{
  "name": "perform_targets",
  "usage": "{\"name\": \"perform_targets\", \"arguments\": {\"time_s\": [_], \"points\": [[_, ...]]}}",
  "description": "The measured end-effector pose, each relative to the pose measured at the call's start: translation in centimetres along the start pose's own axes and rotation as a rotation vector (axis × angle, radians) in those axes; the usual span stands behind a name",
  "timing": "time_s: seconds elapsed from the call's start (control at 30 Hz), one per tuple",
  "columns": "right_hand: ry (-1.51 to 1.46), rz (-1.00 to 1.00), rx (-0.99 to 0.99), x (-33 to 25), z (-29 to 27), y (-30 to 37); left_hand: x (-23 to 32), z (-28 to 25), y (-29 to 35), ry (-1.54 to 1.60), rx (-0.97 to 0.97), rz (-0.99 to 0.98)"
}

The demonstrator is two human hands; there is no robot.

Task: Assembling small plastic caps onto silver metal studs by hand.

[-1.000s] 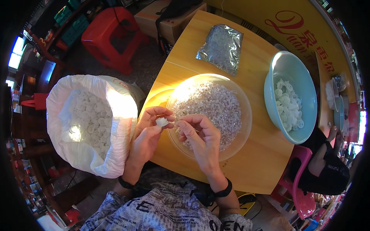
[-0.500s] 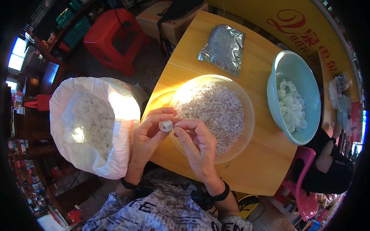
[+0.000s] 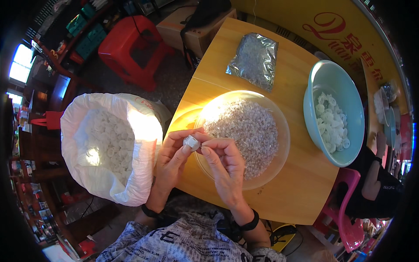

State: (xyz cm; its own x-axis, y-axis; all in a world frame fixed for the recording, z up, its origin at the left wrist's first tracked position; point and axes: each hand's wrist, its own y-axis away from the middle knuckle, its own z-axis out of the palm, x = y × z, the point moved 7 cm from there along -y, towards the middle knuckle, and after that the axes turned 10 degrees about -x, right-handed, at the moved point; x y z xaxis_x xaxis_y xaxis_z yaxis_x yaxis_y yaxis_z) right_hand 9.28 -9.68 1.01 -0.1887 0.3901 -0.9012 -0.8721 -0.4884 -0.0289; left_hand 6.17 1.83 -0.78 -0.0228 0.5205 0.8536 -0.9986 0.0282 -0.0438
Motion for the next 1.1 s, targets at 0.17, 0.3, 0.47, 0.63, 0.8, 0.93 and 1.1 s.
{"name": "perform_targets", "arguments": {"time_s": [0.17, 0.3, 0.47, 0.63, 0.8, 0.93, 1.1], "points": [[0.076, 0.045, 0.010, 0.4, 0.7, -0.1, -0.4, -1.6, 0.4, 0.133, 0.173, 0.015], [0.327, -0.065, 0.042, -0.4, 0.8, -0.7, -0.1, -1.7, 0.2, 0.160, 0.196, 0.037], [0.329, -0.053, 0.052, 0.0, 1.0, -1.5, 0.5, -1.9, -0.1, 0.086, 0.189, 0.013], [0.275, 0.047, 0.055, 0.9, 0.8, -1.7, -0.1, -2.5, 0.1, 0.116, 0.250, 0.027], [0.354, -0.041, 0.023, 0.1, 1.2, -1.9, 0.0, -2.6, 0.1, 0.133, 0.248, 0.032], [0.327, -0.030, 0.030, 0.2, 1.3, -1.9, -0.2, -2.8, 0.3, 0.083, 0.240, 0.010], [0.353, -0.032, 0.032, 0.2, 1.1, -1.9, -0.3, -2.8, 0.3, 0.057, 0.252, 0.018]]}}
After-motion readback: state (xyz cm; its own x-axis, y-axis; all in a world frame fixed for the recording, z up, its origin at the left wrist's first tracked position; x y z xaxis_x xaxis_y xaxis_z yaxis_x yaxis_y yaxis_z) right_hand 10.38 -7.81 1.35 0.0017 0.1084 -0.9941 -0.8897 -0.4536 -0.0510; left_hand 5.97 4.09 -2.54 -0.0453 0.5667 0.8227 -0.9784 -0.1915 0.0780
